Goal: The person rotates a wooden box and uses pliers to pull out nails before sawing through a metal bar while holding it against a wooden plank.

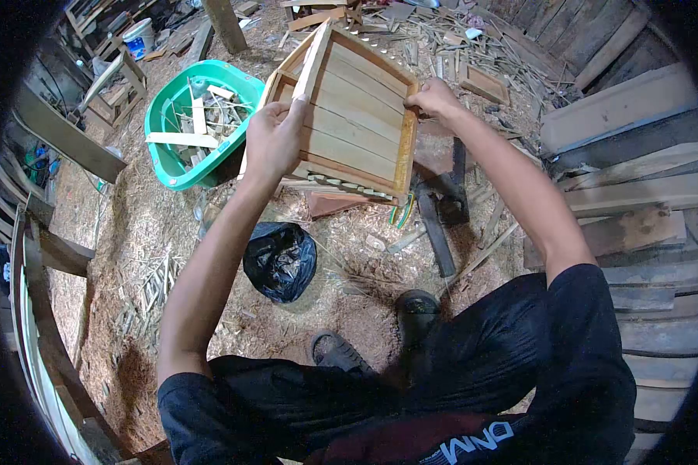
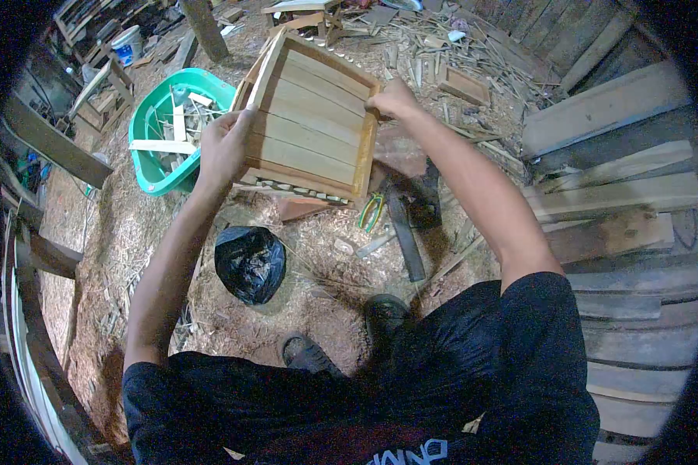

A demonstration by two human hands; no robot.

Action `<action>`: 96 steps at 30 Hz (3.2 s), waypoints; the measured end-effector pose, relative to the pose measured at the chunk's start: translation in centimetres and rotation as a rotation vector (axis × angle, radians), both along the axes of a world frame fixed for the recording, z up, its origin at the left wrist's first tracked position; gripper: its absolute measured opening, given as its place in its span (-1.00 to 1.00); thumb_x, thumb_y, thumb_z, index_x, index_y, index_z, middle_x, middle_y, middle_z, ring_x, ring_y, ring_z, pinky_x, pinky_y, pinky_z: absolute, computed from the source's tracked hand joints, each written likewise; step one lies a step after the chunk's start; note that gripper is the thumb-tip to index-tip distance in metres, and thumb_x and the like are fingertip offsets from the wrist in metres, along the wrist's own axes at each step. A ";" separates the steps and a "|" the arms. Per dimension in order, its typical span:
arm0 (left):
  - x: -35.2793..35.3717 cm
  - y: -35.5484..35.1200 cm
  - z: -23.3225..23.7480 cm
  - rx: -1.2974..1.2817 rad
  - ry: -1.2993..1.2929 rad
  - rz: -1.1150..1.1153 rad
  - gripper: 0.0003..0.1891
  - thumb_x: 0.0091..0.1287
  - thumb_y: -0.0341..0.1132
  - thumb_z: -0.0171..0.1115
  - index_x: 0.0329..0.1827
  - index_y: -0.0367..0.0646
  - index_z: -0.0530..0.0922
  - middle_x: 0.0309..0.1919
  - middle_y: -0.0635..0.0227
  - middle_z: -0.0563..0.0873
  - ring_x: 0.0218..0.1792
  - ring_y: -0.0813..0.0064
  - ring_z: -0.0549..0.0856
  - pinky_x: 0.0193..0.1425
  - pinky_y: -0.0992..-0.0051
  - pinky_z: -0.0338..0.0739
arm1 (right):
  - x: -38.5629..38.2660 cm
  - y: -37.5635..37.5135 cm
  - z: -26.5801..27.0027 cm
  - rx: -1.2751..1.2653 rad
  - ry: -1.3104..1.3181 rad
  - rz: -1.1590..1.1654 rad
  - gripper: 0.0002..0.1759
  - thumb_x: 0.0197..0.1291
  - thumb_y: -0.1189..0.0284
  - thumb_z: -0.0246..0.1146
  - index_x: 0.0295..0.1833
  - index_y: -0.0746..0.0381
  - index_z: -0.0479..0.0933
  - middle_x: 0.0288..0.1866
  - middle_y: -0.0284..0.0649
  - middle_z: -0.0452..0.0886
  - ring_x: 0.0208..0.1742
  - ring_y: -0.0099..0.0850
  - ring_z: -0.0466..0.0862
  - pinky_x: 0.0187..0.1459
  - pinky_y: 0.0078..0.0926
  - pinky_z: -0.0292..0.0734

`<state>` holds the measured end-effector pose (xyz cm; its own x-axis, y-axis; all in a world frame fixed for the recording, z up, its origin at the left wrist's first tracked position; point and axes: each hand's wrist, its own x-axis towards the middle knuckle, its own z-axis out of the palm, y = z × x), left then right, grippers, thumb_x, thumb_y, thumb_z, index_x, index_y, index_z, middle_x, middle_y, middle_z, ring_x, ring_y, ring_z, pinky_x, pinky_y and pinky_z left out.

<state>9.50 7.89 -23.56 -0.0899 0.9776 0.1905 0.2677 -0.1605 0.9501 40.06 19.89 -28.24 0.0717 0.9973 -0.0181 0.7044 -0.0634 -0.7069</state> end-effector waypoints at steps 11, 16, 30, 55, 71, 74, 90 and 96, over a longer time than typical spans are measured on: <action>-0.8 0.6 -0.4 -0.040 -0.010 0.017 -0.47 0.37 -0.02 0.26 -0.15 -0.52 0.65 -0.36 0.17 0.76 -0.37 0.55 0.69 -0.23 0.52 0.57 | 0.8 1.9 -3.0 0.042 0.007 0.049 -0.48 -0.12 0.43 0.50 -0.09 0.41 0.40 -0.36 -0.17 0.59 -0.43 -0.43 0.63 -0.45 -0.47 0.55; -1.7 1.1 -0.6 -0.046 -0.027 0.010 -0.47 0.37 -0.02 0.25 -0.13 -0.51 0.66 -0.40 0.20 0.75 -0.41 0.56 0.68 -0.28 0.52 0.57 | 0.2 0.3 -0.7 -0.060 0.127 0.093 -0.33 -0.05 0.35 0.48 0.07 0.56 0.39 -0.16 0.01 0.64 -0.25 -0.35 0.69 -0.27 -0.37 0.62; -6.1 1.3 0.5 -0.156 -0.054 0.007 -0.54 0.45 -0.05 0.17 -0.13 -0.39 0.68 -0.30 0.31 0.76 -0.31 0.61 0.69 -0.23 0.58 0.56 | -3.9 -5.8 6.3 -0.045 0.123 0.155 -0.61 0.11 0.23 0.30 -0.28 0.42 0.62 -0.45 -0.16 0.65 -0.53 -0.42 0.68 -0.49 -0.39 0.66; 5.0 -4.8 -5.2 0.410 0.815 -0.346 -0.54 0.24 -0.04 0.36 -0.06 -0.29 0.58 -0.08 0.05 0.68 0.01 0.08 0.64 0.18 0.12 0.43 | 1.5 3.6 -7.3 0.251 0.256 0.189 -0.32 0.48 -0.03 -0.04 0.21 0.44 0.48 0.14 0.06 0.62 0.25 -0.15 0.56 0.31 -0.27 0.36; -2.9 4.0 -3.8 0.611 0.577 -0.532 -0.72 0.07 -0.22 0.25 -0.25 -0.22 0.53 -0.22 0.18 0.57 -0.03 0.19 0.51 0.11 0.27 0.35 | 0.4 0.2 -4.5 0.153 0.215 0.021 -0.08 0.20 -0.38 0.11 0.05 0.39 0.50 -0.03 -0.01 0.65 0.04 -0.18 0.62 0.19 -0.27 0.44; -4.5 5.8 -4.0 0.614 0.493 -0.448 -0.70 0.09 -0.24 0.24 -0.19 -0.25 0.54 -0.12 0.12 0.56 0.09 0.13 0.51 0.29 0.22 0.34 | -0.9 1.2 -5.6 0.182 0.351 0.093 0.02 0.20 -0.41 0.05 0.15 0.45 0.48 0.08 0.14 0.61 0.14 -0.10 0.60 0.24 -0.24 0.42; -4.6 -0.2 -11.5 -0.030 0.076 -0.106 -0.03 0.26 -0.57 0.16 0.61 -0.14 -0.31 0.37 -0.17 0.36 0.39 0.02 0.39 0.41 0.17 0.38 | -5.9 0.1 -6.3 0.220 0.175 0.041 0.21 0.24 -0.44 -0.09 0.43 0.60 0.16 0.41 0.40 0.28 0.47 0.16 0.30 0.48 -0.11 0.17; -6.3 2.8 -7.0 0.024 0.128 -0.068 -0.16 0.15 -0.65 0.01 0.58 -0.13 0.01 0.14 0.05 0.56 0.13 0.24 0.56 0.22 0.41 0.49 | -6.2 0.9 -1.1 0.236 0.150 -0.007 0.02 0.27 -0.37 -0.02 0.11 0.54 0.51 0.06 0.32 0.59 0.18 0.06 0.59 0.25 -0.10 0.42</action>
<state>3.23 10.74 -30.51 0.0033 0.9757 0.2192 0.3741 -0.2045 0.9045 33.82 20.75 -29.34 0.0926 0.9747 0.2036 0.5906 0.1109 -0.7993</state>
